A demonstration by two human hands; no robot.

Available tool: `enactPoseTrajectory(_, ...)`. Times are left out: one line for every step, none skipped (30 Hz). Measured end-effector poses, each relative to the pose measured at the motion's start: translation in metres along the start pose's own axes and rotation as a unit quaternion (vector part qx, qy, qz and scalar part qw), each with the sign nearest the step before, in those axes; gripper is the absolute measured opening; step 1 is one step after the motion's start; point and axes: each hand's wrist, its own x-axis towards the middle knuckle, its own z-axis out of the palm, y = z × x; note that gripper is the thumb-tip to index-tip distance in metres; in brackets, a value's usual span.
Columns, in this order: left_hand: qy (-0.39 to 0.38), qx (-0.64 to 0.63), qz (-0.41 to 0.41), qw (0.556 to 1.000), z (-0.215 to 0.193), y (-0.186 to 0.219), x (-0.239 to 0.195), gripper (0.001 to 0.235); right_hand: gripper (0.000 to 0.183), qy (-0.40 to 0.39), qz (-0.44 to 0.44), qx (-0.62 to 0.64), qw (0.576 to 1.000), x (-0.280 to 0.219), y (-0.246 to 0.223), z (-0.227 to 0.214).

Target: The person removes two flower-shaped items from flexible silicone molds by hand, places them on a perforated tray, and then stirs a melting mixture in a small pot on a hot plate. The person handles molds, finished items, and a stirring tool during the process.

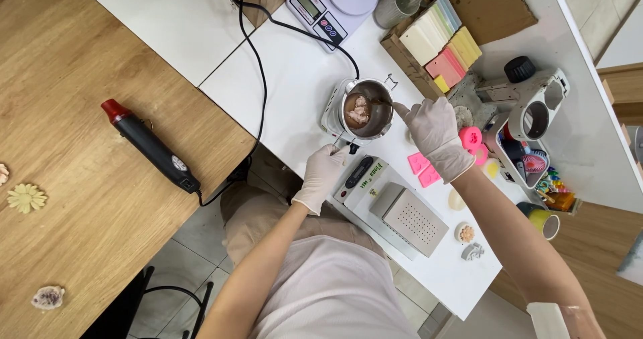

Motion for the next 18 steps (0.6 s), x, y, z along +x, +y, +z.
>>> enactPoseTrajectory(0.013, 0.005, 0.017, 1.000, 0.002, -0.003, 0.000, 0.036, 0.039, -0.014, -0.008, -0.003, 1.000, 0.001, 0.000, -0.005)
enactPoseTrajectory(0.025, 0.010, 0.035, 0.999, 0.004, -0.007, 0.001, 0.035, 0.047, -0.028, -0.016, -0.006, 0.999, 0.002, 0.000, -0.009)
enactPoseTrajectory(0.024, 0.010, 0.034, 0.999, 0.004, -0.006, -0.001, 0.035, 0.047, -0.029, -0.016, -0.005, 0.999, 0.002, -0.001, -0.011)
enactPoseTrajectory(0.033, 0.011, 0.042, 0.999, 0.005, -0.005, -0.002, 0.035, 0.049, -0.046, -0.012, -0.002, 0.999, 0.002, -0.001, -0.012)
enactPoseTrajectory(0.041, 0.013, 0.051, 0.998, 0.005, -0.005, -0.003, 0.034, 0.050, -0.063, -0.008, 0.002, 0.998, 0.002, -0.002, -0.014)
enactPoseTrajectory(0.040, 0.014, 0.050, 0.998, 0.005, -0.004, -0.004, 0.034, 0.050, -0.064, -0.007, 0.002, 0.998, 0.004, -0.003, -0.016)
enactPoseTrajectory(0.042, 0.019, 0.047, 0.998, 0.005, -0.003, -0.005, 0.034, 0.050, -0.078, -0.008, 0.002, 0.997, 0.005, -0.004, -0.018)
enactPoseTrajectory(0.045, 0.024, 0.045, 0.998, 0.005, -0.002, -0.006, 0.034, 0.050, -0.091, -0.010, 0.001, 0.996, 0.006, -0.005, -0.020)
enactPoseTrajectory(0.043, 0.027, 0.044, 0.998, 0.006, -0.003, -0.006, 0.034, 0.050, -0.092, -0.008, 0.003, 0.996, 0.006, -0.007, -0.022)
enactPoseTrajectory(0.046, 0.025, 0.046, 0.998, 0.007, -0.004, -0.006, 0.034, 0.050, -0.103, -0.005, 0.006, 0.995, 0.007, -0.008, -0.025)
enactPoseTrajectory(0.048, 0.024, 0.049, 0.997, 0.007, -0.005, -0.007, 0.034, 0.050, -0.113, -0.002, 0.009, 0.994, 0.007, -0.010, -0.027)
enactPoseTrajectory(0.047, 0.027, 0.048, 0.997, 0.007, -0.004, -0.008, 0.034, 0.050, -0.114, 0.000, 0.011, 0.993, 0.007, -0.011, -0.027)
enactPoseTrajectory(0.049, 0.019, 0.049, 0.997, 0.007, -0.003, -0.009, 0.033, 0.048, -0.116, 0.007, 0.030, 0.993, 0.006, -0.012, -0.026)
enactPoseTrajectory(0.052, 0.011, 0.049, 0.997, 0.007, -0.002, -0.011, 0.032, 0.047, -0.118, 0.015, 0.049, 0.992, 0.005, -0.014, -0.026)
enactPoseTrajectory(0.050, 0.014, 0.049, 0.997, 0.007, -0.001, -0.011, 0.032, 0.047, -0.119, 0.017, 0.050, 0.991, 0.005, -0.015, -0.029)
enactPoseTrajectory(0.050, 0.009, 0.043, 0.998, 0.008, 0.000, -0.012, 0.032, 0.044, -0.125, 0.022, 0.057, 0.990, 0.005, -0.017, -0.031)
enactPoseTrajectory(0.051, 0.005, 0.036, 0.998, 0.007, 0.000, -0.012, 0.032, 0.041, -0.130, 0.026, 0.064, 0.989, 0.005, -0.019, -0.033)
enactPoseTrajectory(0.051, 0.008, 0.035, 0.998, 0.008, -0.001, -0.012, 0.032, 0.041, -0.130, 0.028, 0.067, 0.989, 0.005, -0.021, -0.033)
